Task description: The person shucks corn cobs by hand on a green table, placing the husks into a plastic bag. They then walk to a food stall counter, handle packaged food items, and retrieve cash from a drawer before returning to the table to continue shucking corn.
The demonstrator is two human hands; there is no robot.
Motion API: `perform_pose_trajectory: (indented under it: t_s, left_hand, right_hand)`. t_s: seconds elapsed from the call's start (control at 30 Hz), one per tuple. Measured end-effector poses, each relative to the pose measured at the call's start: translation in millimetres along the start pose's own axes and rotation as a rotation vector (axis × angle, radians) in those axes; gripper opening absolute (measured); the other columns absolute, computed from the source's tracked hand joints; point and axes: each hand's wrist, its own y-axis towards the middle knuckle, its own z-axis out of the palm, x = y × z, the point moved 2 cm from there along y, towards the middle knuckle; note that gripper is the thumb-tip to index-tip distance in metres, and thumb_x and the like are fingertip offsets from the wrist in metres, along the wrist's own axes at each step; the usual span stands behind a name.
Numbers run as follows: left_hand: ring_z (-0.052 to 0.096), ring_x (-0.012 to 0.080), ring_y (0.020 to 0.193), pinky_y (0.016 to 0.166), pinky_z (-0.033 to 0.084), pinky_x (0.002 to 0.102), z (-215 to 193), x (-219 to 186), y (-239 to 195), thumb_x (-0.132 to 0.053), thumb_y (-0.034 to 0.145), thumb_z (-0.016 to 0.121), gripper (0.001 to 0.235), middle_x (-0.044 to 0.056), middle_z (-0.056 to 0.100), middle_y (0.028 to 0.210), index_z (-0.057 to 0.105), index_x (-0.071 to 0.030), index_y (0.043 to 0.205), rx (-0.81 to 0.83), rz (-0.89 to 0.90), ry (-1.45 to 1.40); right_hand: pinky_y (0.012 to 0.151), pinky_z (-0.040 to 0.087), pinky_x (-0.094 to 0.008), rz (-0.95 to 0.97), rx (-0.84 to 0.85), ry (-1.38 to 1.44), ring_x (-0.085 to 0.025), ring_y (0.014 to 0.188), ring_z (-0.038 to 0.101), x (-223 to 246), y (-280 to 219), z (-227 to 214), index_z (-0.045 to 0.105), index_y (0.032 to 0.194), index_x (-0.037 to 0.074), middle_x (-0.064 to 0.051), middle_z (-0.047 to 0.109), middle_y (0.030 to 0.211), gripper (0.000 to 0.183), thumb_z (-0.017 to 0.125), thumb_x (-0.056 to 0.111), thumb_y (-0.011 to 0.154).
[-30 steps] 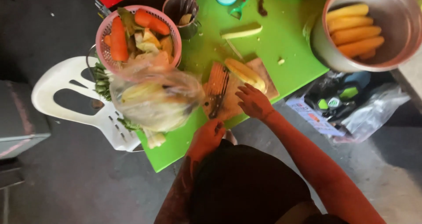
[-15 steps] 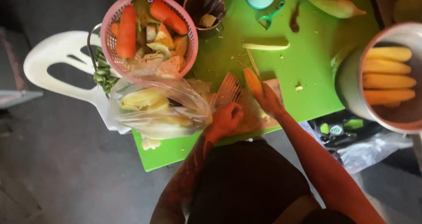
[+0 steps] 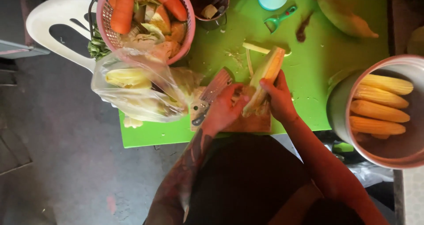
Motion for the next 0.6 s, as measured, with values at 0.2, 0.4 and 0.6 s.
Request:
perform_pose_trajectory:
  t_s: [0.2, 0.4, 0.6]
  left_hand:
    - [0.073, 0.0305, 0.092, 0.082, 0.060, 0.039, -12.2, -66.6, 18.6, -0.043, 0.092, 0.076, 0.047, 0.010, 0.076, 0.101, 0.070, -0.009, 0.123, -0.428, 0.457, 0.199]
    - [0.078, 0.0238, 0.075, 0.063, 0.064, 0.032, -6.7, -100.5, 25.1, -0.024, 0.093, 0.078, 0.025, 0.009, 0.075, 0.094, 0.072, -0.011, 0.114, -0.450, 0.269, -0.260]
    - [0.074, 0.0203, 0.077, 0.063, 0.063, 0.033, -5.4, -109.0, 25.1, -0.013, 0.098, 0.072, 0.006, 0.009, 0.069, 0.093, 0.075, -0.010, 0.102, -0.523, 0.313, -0.403]
  right_hand:
    - [0.103, 0.043, -0.047, -0.008, 0.163, -0.321, -0.027, 0.117, 0.053, 50.0, -25.5, 13.3, 0.040, 0.148, 0.012, -0.015, 0.054, 0.127, 0.068, 0.073, 0.016, 0.088]
    - [0.085, 0.043, -0.034, -0.191, 0.210, -0.267, -0.021, 0.097, 0.053, 72.5, -34.0, 27.1, 0.042, 0.146, 0.007, -0.012, 0.056, 0.112, 0.069, 0.068, 0.008, 0.083]
    - [0.077, 0.045, -0.034, -0.398, 0.206, -0.250, -0.020, 0.092, 0.056, 77.8, -32.5, 33.4, 0.044, 0.141, -0.002, -0.016, 0.059, 0.105, 0.066, 0.070, 0.011, 0.082]
